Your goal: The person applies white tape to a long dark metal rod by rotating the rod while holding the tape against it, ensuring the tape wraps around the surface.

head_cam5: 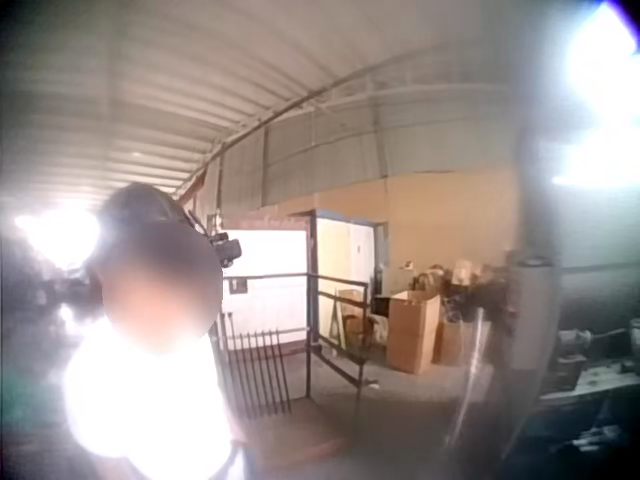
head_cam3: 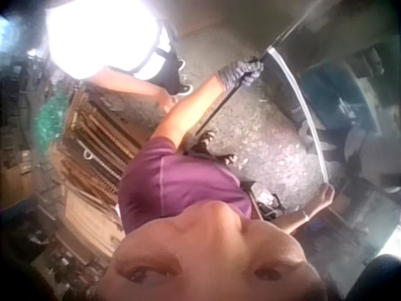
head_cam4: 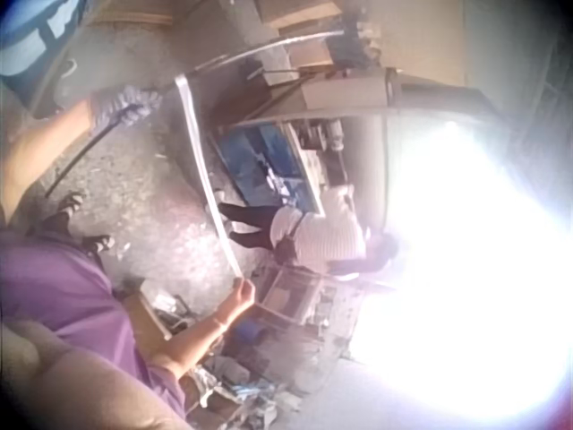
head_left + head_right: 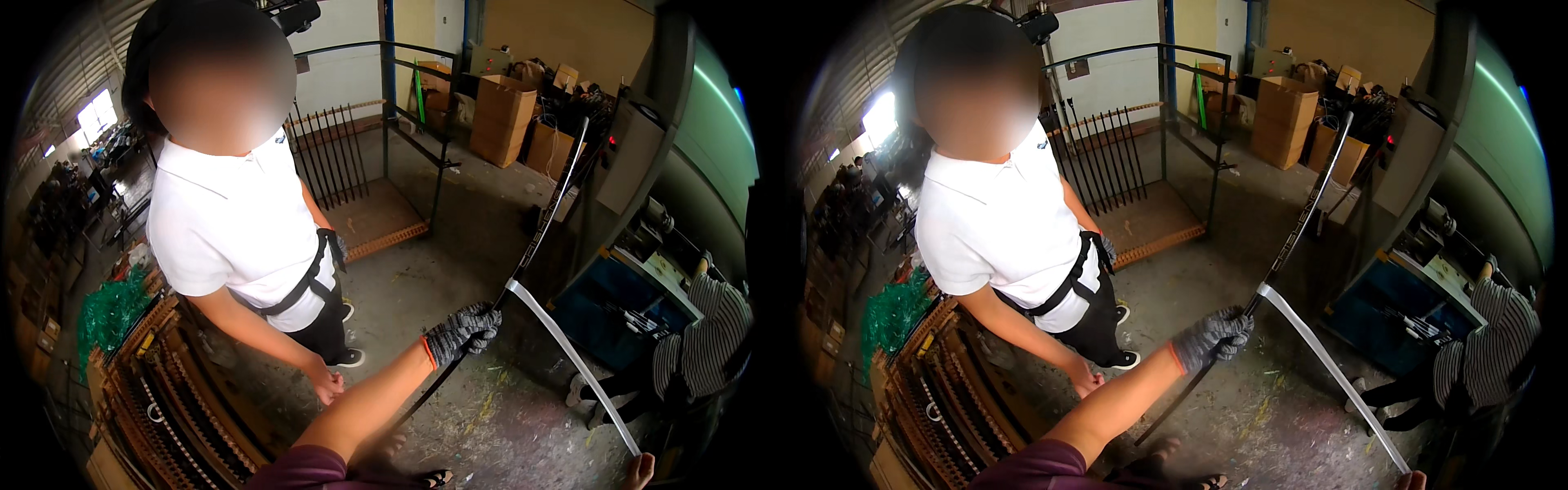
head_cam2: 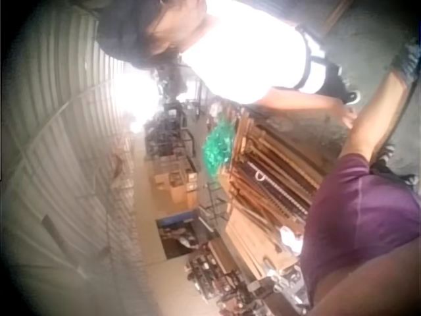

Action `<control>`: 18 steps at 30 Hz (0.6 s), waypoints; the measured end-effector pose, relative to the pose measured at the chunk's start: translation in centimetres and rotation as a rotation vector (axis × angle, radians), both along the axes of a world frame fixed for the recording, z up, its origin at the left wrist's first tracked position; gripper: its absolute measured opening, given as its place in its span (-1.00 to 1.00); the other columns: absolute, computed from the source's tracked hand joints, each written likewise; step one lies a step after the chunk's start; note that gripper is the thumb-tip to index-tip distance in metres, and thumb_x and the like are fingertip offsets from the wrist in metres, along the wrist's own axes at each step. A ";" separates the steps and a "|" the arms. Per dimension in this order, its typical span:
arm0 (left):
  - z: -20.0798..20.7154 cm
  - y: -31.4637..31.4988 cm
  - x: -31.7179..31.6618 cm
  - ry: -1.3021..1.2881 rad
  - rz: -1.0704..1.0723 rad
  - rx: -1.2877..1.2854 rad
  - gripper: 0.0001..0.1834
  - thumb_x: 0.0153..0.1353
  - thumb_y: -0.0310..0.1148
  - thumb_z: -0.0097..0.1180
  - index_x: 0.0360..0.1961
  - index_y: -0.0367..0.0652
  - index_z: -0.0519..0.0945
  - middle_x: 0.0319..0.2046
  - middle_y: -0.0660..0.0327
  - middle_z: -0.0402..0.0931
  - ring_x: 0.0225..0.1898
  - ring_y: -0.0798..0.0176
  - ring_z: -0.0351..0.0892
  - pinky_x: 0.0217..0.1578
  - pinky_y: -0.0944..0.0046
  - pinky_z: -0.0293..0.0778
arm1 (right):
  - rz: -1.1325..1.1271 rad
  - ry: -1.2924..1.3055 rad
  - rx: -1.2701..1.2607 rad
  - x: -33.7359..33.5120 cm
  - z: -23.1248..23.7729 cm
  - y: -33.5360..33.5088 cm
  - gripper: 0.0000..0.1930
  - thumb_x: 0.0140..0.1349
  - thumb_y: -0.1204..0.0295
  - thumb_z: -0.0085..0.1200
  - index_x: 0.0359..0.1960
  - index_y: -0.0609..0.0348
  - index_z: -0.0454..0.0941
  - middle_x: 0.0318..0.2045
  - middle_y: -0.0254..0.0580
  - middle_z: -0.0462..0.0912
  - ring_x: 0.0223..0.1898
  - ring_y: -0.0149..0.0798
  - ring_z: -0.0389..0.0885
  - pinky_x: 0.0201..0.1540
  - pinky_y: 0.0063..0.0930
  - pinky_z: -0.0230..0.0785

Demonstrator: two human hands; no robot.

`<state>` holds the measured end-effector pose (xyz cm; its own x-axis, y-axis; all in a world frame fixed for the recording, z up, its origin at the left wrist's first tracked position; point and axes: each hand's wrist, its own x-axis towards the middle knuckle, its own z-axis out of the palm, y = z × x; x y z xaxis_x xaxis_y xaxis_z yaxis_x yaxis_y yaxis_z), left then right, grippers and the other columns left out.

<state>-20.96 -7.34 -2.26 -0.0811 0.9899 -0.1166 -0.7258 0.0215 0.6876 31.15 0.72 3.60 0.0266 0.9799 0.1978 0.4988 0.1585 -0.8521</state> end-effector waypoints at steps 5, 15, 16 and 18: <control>-0.3 0.0 0.3 -0.047 -0.071 0.039 -0.83 0.30 -0.23 -0.06 -0.27 -0.07 0.45 -0.65 0.39 0.27 -0.71 0.55 0.19 -0.75 0.55 0.13 | 0.008 -0.011 -0.004 1.7 0.5 -0.1 -0.76 0.18 0.43 0.10 -0.21 0.39 0.51 -0.35 -0.29 0.52 -0.31 -0.37 0.40 -0.18 -0.49 0.30; -4.6 5.1 1.8 0.435 0.208 -0.283 -0.88 0.27 -0.25 -0.03 -0.37 -0.01 0.37 -0.69 0.41 0.26 -0.76 0.54 0.15 -0.80 0.49 0.07 | 0.067 -0.096 -0.079 2.7 -0.2 -1.1 -0.84 0.12 0.47 0.11 -0.34 0.35 0.54 -0.45 -0.30 0.51 -0.38 -0.39 0.38 -0.28 -0.49 0.28; -6.3 6.4 1.4 0.558 0.210 -0.342 -0.86 0.24 -0.27 0.00 -0.39 -0.06 0.43 -0.69 0.33 0.32 -0.75 0.45 0.24 -0.76 0.36 0.19 | 0.087 -0.108 -0.110 3.2 -0.9 -1.1 -0.85 0.12 0.47 0.12 -0.36 0.34 0.54 -0.46 -0.31 0.51 -0.40 -0.40 0.37 -0.30 -0.50 0.27; -12.9 9.2 0.7 1.020 0.299 -0.364 -0.84 0.18 -0.25 0.04 -0.41 -0.10 0.48 -0.66 0.23 0.38 -0.72 0.32 0.31 -0.66 0.26 0.30 | 0.120 -0.103 -0.230 5.6 -3.7 -0.5 -0.89 0.08 0.48 0.13 -0.46 0.29 0.54 -0.57 -0.37 0.47 -0.47 -0.46 0.32 -0.41 -0.54 0.19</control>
